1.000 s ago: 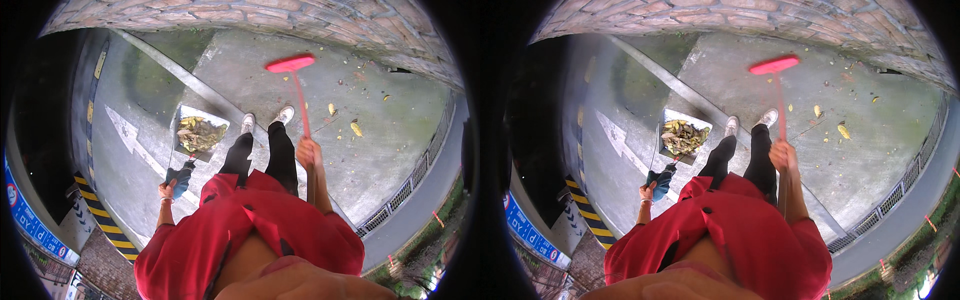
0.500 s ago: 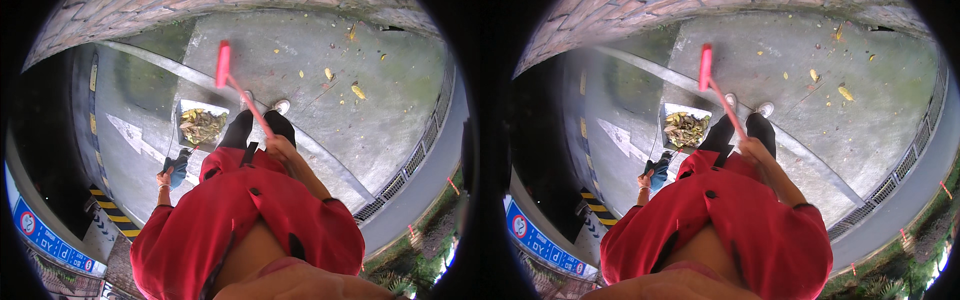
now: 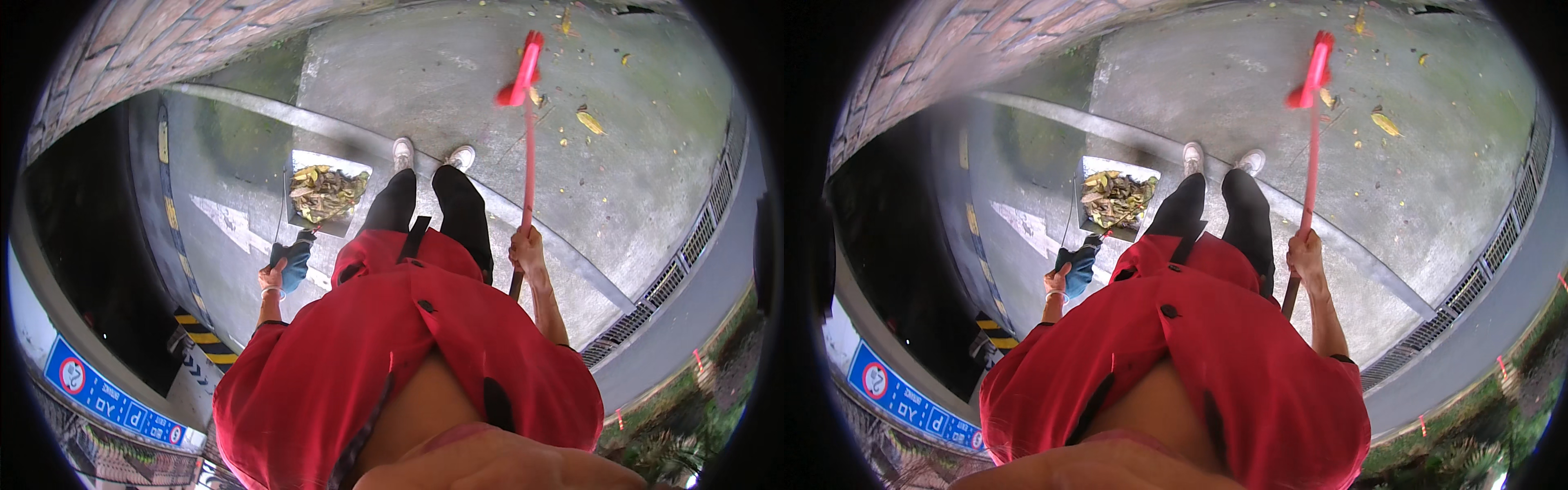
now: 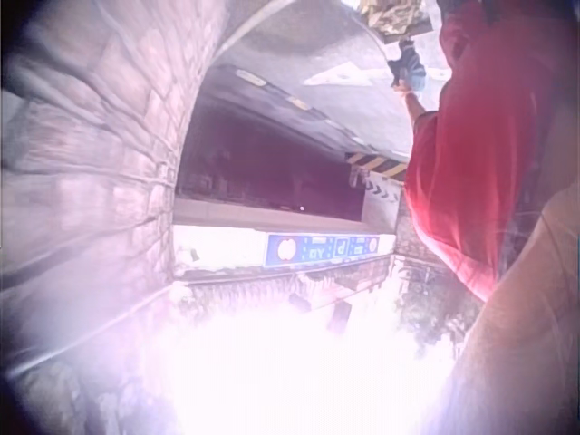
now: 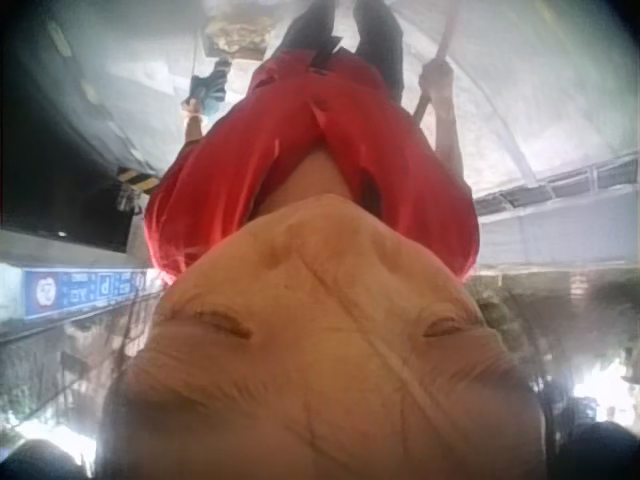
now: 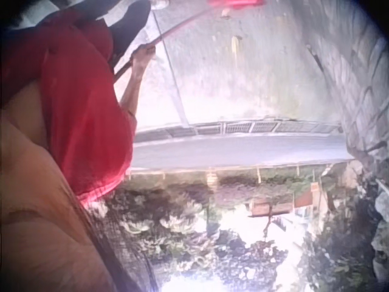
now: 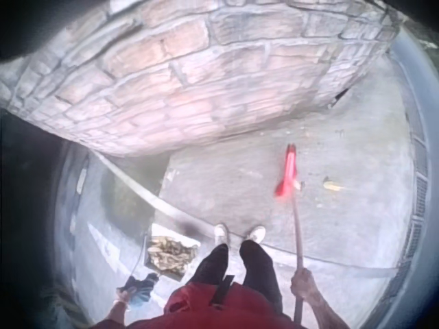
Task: The person sweeps scattered dry leaves on a concrete surface using a red broom and collects them into a blue dustpan. The person moves along the area, sweeping leaves from different spots and transferring them into the dustpan.
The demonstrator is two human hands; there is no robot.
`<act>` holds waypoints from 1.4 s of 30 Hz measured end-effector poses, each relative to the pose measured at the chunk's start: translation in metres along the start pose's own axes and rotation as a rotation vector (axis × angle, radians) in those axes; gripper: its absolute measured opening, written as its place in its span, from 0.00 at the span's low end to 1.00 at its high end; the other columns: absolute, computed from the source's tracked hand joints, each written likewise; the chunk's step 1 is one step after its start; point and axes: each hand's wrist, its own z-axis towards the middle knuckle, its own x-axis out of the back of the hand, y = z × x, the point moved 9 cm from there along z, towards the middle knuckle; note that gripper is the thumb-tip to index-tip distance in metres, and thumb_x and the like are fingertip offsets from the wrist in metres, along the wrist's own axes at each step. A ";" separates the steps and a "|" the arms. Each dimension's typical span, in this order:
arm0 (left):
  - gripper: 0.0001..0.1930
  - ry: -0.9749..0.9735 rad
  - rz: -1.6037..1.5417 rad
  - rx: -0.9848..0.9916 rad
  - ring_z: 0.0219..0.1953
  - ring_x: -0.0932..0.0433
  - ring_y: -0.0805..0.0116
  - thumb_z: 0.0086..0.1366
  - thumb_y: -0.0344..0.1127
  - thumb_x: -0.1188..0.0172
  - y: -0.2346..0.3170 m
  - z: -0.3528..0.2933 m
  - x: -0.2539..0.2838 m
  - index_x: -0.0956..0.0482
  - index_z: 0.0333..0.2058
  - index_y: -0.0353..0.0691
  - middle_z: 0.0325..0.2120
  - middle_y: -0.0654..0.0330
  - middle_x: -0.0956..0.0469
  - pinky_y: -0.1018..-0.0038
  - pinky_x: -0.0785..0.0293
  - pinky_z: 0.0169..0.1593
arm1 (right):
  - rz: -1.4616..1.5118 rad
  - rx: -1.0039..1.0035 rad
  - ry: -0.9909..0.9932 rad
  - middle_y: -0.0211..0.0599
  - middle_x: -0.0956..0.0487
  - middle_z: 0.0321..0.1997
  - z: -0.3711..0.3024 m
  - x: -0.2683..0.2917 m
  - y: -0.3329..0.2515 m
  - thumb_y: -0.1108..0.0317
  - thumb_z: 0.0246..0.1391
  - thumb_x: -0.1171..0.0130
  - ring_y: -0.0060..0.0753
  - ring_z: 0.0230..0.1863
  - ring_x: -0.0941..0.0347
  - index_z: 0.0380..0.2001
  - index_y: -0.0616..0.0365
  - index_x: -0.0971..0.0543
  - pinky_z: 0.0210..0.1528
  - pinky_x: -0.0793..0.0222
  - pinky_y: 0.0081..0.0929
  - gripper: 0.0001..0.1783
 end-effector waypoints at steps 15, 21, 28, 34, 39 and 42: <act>0.25 -0.015 -0.010 -0.253 0.22 0.34 0.71 0.41 0.51 0.31 0.024 -0.009 0.058 0.20 0.23 0.30 0.16 0.58 0.25 0.69 0.35 0.31 | 0.613 -0.284 -0.848 0.18 0.46 0.08 -0.041 -0.248 0.028 0.70 0.53 0.51 0.16 0.06 0.54 0.12 0.45 0.44 0.10 0.59 0.21 0.20; 0.23 -0.002 -0.066 -0.349 0.20 0.41 0.74 0.42 0.50 0.29 0.041 -0.041 0.081 0.23 0.18 0.30 0.12 0.65 0.32 0.70 0.39 0.27 | 1.041 -0.168 -1.014 0.14 0.46 0.10 -0.092 -0.131 0.020 0.72 0.58 0.57 0.10 0.06 0.54 0.15 0.46 0.40 0.07 0.58 0.10 0.17; 0.23 -0.009 -0.059 -0.384 0.24 0.33 0.70 0.43 0.51 0.32 0.126 -0.062 0.048 0.19 0.26 0.33 0.17 0.58 0.24 0.69 0.34 0.35 | 0.475 0.223 -0.062 0.24 0.40 0.11 -0.127 0.092 0.028 0.74 0.51 0.56 0.18 0.07 0.44 0.25 0.57 0.38 0.06 0.52 0.20 0.04; 0.27 0.013 -0.028 -0.517 0.26 0.32 0.68 0.41 0.53 0.31 0.183 -0.083 0.065 0.20 0.29 0.31 0.20 0.54 0.23 0.68 0.33 0.37 | 0.339 0.111 -0.072 0.20 0.42 0.13 -0.235 0.114 0.071 0.83 0.48 0.56 0.13 0.09 0.47 0.29 0.55 0.40 0.06 0.52 0.16 0.10; 0.28 0.070 0.042 -0.504 0.25 0.34 0.66 0.40 0.54 0.31 0.186 -0.081 0.092 0.20 0.27 0.30 0.19 0.52 0.24 0.66 0.33 0.36 | 0.409 0.015 -0.292 0.27 0.38 0.09 -0.218 0.025 0.112 0.70 0.49 0.49 0.20 0.08 0.45 0.22 0.59 0.31 0.08 0.51 0.21 0.05; 0.29 0.067 0.050 -0.538 0.25 0.34 0.65 0.39 0.55 0.31 0.193 -0.084 0.095 0.20 0.27 0.30 0.19 0.52 0.25 0.65 0.33 0.36 | 0.452 -0.045 -0.318 0.24 0.38 0.09 -0.207 0.014 0.139 0.71 0.48 0.48 0.17 0.08 0.45 0.21 0.59 0.31 0.07 0.51 0.20 0.06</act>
